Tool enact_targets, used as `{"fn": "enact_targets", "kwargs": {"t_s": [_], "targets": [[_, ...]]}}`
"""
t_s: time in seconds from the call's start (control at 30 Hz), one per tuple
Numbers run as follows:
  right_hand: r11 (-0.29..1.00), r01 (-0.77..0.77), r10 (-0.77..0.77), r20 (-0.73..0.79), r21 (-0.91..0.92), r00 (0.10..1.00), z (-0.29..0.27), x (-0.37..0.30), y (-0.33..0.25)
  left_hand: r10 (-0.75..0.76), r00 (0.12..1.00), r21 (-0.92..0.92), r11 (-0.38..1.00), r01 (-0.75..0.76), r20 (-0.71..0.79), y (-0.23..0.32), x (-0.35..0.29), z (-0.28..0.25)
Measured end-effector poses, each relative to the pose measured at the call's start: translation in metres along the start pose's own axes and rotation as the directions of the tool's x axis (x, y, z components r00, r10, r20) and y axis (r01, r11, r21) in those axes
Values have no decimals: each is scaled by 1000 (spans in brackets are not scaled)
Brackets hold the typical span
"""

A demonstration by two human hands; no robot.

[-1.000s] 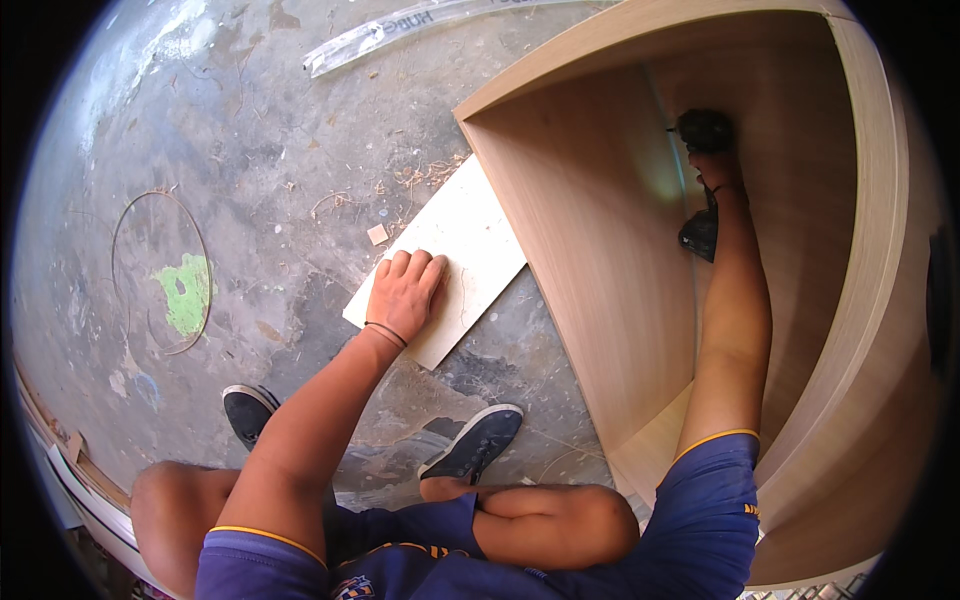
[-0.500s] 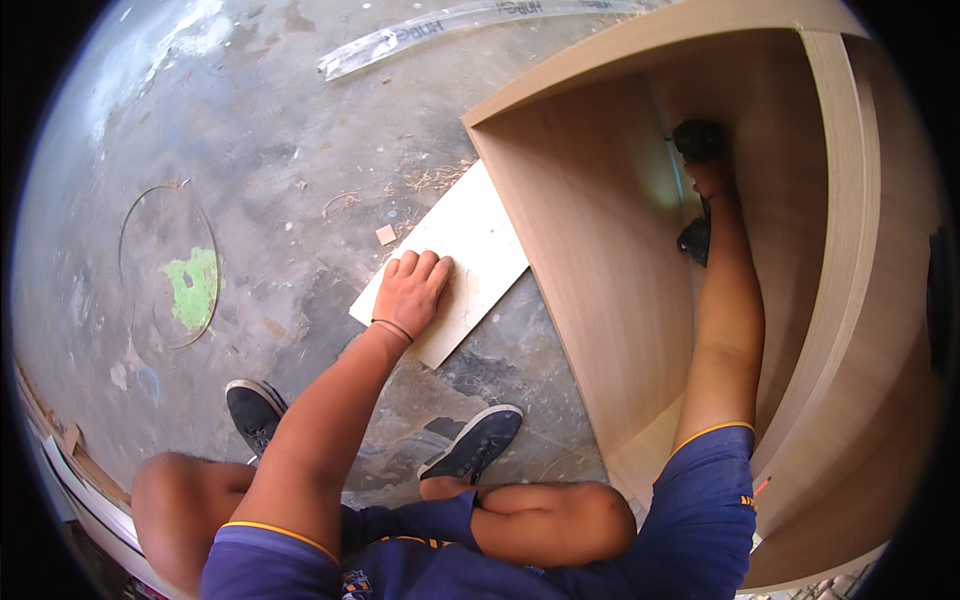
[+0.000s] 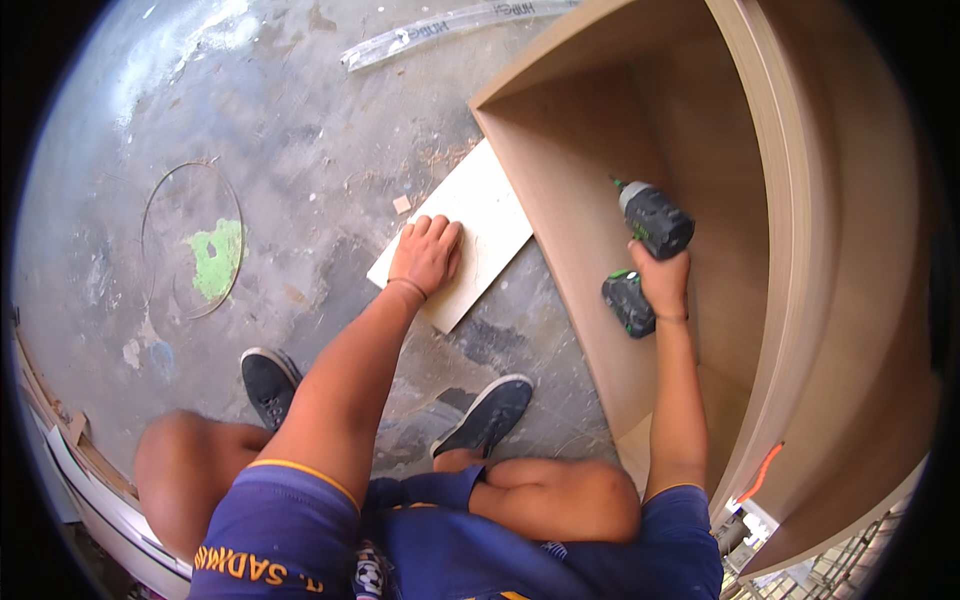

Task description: The person assembles a wooden shelf by positioning curved trim along its edge and securing a side panel with a power drill.

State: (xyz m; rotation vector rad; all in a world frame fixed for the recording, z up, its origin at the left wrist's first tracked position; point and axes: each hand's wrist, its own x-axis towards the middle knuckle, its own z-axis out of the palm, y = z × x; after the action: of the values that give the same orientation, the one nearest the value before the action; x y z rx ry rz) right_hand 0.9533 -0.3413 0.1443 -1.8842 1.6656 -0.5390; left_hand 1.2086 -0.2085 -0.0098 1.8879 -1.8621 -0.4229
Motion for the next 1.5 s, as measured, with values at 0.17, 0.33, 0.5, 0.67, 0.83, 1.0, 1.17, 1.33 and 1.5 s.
{"fn": "enact_targets", "kwargs": {"t_s": [0.17,0.33,0.5,0.67,0.83,1.0,1.17,1.33,1.5], "targets": [[941,-180,151,119,288,981,10,-115,-6,-43,999,-85,996,41,-26,0,0,11],[769,-350,291,194,535,937,27,-169,4,-509,768,-859,98,502,390,52,11,19],[796,-293,234,177,529,956,18,-173,11,-182,681,-651,-537,536,710,119,18,-16],[856,-158,136,81,492,987,13,-174,16,100,716,-517,-624,586,691,130,19,-29],[865,-158,132,87,476,987,2,-178,10,92,742,-559,-597,575,664,134,15,-23],[889,-176,144,105,424,984,-5,-187,12,51,743,-550,-638,538,667,143,16,-18],[909,-154,118,116,387,986,-5,-188,17,53,753,-581,-602,548,656,149,17,-17],[918,-133,102,100,375,990,-5,-187,17,64,763,-587,-599,545,643,155,17,-14],[932,-109,100,43,346,994,-3,-189,16,0,756,-606,-597,525,654,160,18,-15]]}}
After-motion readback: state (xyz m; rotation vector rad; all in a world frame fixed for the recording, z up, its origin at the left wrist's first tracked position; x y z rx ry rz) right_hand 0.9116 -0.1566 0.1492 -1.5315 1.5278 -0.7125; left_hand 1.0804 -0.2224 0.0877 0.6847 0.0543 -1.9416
